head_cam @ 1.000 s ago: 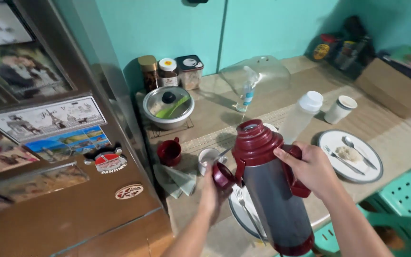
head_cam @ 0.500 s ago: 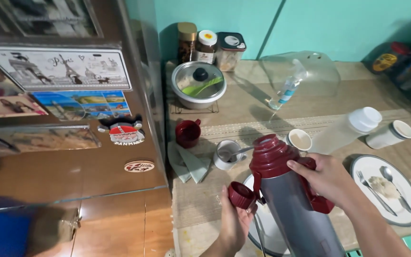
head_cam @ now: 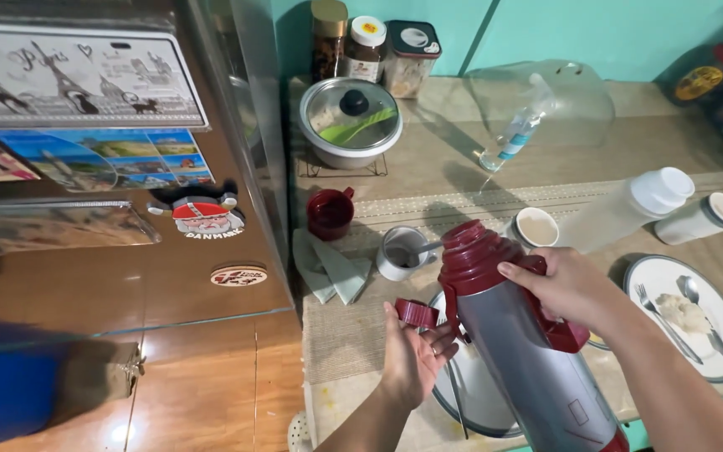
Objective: Prepare a cup of coffee using instant coffee and hot water from a thermos, and arrange dining plates on a table.
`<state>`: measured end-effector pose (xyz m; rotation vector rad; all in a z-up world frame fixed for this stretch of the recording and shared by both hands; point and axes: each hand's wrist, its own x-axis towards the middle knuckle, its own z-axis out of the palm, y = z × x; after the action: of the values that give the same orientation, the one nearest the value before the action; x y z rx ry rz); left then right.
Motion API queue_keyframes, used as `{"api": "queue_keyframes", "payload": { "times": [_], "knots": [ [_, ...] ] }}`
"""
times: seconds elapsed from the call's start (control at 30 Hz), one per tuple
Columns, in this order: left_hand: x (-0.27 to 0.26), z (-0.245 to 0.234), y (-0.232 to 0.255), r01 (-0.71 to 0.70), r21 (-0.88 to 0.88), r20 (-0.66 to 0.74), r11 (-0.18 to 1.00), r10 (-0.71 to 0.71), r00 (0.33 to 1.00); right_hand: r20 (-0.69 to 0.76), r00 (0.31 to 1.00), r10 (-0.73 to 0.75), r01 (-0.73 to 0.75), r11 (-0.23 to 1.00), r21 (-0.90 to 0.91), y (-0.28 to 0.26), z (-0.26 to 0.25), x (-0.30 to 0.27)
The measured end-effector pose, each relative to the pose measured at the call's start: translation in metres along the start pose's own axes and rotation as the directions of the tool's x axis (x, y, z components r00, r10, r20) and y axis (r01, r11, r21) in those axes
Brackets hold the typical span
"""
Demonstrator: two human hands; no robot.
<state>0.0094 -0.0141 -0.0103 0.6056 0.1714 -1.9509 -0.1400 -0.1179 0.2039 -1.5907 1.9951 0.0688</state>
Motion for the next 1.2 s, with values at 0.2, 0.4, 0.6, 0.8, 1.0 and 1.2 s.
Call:
{"api": "queue_keyframes", "payload": {
  "times": [0.2,0.4,0.6,0.8,1.0,1.2],
  "knots": [
    [-0.005,0.005,0.005,0.034,-0.015,-0.055,0.999,-0.035,0.998,0.03,0.999,0.037,-0.036,0.999,-0.015,-0.014,0.0,-0.003],
    [-0.001,-0.001,-0.001,0.054,-0.074,-0.055,0.996,-0.058,0.997,0.098,0.995,0.014,-0.013,1.0,-0.007,-0.017,0.002,0.006],
    [-0.003,0.003,-0.002,0.071,-0.086,-0.064,0.994,-0.077,0.995,0.133,0.991,0.035,-0.023,0.996,-0.089,-0.03,-0.003,0.007],
    [0.0,-0.004,-0.003,0.085,-0.074,-0.013,0.994,-0.086,0.996,0.164,0.986,0.028,-0.009,0.993,-0.116,-0.033,-0.006,0.008],
    [-0.001,-0.002,-0.004,0.13,-0.071,-0.066,0.989,-0.135,0.989,0.196,0.98,0.028,0.003,0.988,-0.157,-0.036,-0.001,0.011],
    [-0.006,0.004,-0.002,0.113,-0.052,-0.078,0.992,-0.117,0.99,0.212,0.976,0.041,-0.009,0.989,-0.148,-0.036,-0.003,0.009]
  ]
}}
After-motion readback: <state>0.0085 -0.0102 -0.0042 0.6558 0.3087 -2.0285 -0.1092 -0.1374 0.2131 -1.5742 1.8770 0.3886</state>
